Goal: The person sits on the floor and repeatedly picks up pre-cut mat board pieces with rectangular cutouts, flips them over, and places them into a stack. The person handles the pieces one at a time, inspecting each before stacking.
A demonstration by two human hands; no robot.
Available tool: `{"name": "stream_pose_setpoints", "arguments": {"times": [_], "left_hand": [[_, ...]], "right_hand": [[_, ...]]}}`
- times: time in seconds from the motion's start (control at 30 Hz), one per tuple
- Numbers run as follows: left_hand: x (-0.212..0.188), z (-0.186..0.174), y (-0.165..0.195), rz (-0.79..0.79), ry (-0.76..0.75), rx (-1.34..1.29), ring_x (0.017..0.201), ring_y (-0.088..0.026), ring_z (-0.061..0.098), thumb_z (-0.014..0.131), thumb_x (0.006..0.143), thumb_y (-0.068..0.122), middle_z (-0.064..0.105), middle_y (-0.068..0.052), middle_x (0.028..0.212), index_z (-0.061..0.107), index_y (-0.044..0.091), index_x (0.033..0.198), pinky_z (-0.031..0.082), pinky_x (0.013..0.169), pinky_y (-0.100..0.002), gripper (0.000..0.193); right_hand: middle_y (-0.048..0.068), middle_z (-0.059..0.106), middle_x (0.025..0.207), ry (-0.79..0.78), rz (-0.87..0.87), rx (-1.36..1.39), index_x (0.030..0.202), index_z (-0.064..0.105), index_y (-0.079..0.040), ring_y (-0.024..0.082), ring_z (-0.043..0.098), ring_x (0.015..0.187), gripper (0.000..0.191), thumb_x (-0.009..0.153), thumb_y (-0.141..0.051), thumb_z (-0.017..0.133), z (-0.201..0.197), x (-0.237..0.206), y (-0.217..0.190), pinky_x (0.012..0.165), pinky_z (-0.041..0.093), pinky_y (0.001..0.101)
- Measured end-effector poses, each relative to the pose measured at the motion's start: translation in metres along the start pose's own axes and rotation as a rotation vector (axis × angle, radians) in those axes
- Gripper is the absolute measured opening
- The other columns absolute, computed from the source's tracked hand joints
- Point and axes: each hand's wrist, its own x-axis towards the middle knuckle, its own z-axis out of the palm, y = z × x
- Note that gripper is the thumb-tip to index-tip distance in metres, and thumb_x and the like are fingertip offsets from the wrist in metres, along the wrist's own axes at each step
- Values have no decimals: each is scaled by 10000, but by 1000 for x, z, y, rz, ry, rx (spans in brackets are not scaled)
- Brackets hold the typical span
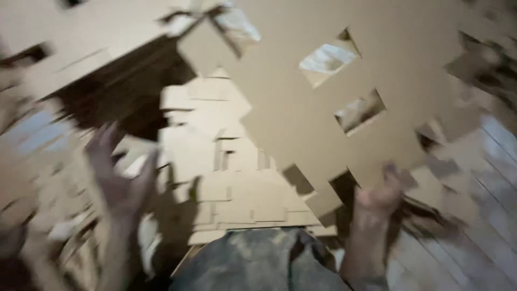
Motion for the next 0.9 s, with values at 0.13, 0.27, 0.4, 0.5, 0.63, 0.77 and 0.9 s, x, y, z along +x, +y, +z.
{"name": "stream_pose_setpoints", "arguments": {"times": [0.13,0.27,0.4,0.5,0.63,0.77,0.9], "left_hand": [[-7,41,40,30,-164,104,1272,-308,626,866,997,208,565,-171,1412,649,13,1320,575,1018,-396,435],[-15,78,64,-137,-247,107,1278,-359,602,844,925,212,548,-232,1387,692,-9,1248,579,933,-423,420],[-7,35,18,-63,-260,63,1300,-306,623,843,973,272,565,-201,1419,702,8,1258,583,1045,-393,414],[-6,36,0,-94,-296,70,1285,-304,629,836,963,277,571,-199,1427,709,24,1274,586,1028,-384,421],[-4,39,-4,-36,-321,167,1307,-323,624,859,950,259,589,-196,1369,724,16,1223,586,1012,-387,390],[-10,33,-3,-172,-307,37,1264,-297,630,821,926,317,570,-197,1414,709,42,1243,608,936,-368,435],[-4,22,-17,-201,-424,176,1106,-317,680,803,904,410,631,-199,1308,691,50,1303,578,942,-420,548]], "right_hand": [[136,594,1352,214,-4,258,1429,467,25,281,610,1254,458,996,-51,596,-31,38,-51,1090,515,413],[161,569,1352,266,-111,272,1452,449,53,291,585,1266,484,990,39,596,-81,80,-78,1149,506,441],[170,577,1378,300,-180,217,1438,449,67,304,593,1280,473,980,70,569,-91,45,-67,1179,487,453],[167,570,1383,357,-129,193,1430,452,65,305,589,1283,481,962,82,564,-113,56,-54,1173,483,460],[194,565,1426,304,-70,167,1436,451,83,325,583,1336,478,974,81,576,-127,60,-57,1203,477,478],[197,556,1421,396,41,-13,1426,442,87,328,619,1266,463,992,5,582,-108,35,-75,1109,540,486],[160,663,1190,417,151,-619,1234,595,45,286,697,1068,288,1022,-136,667,-80,11,-99,903,558,410]]}}
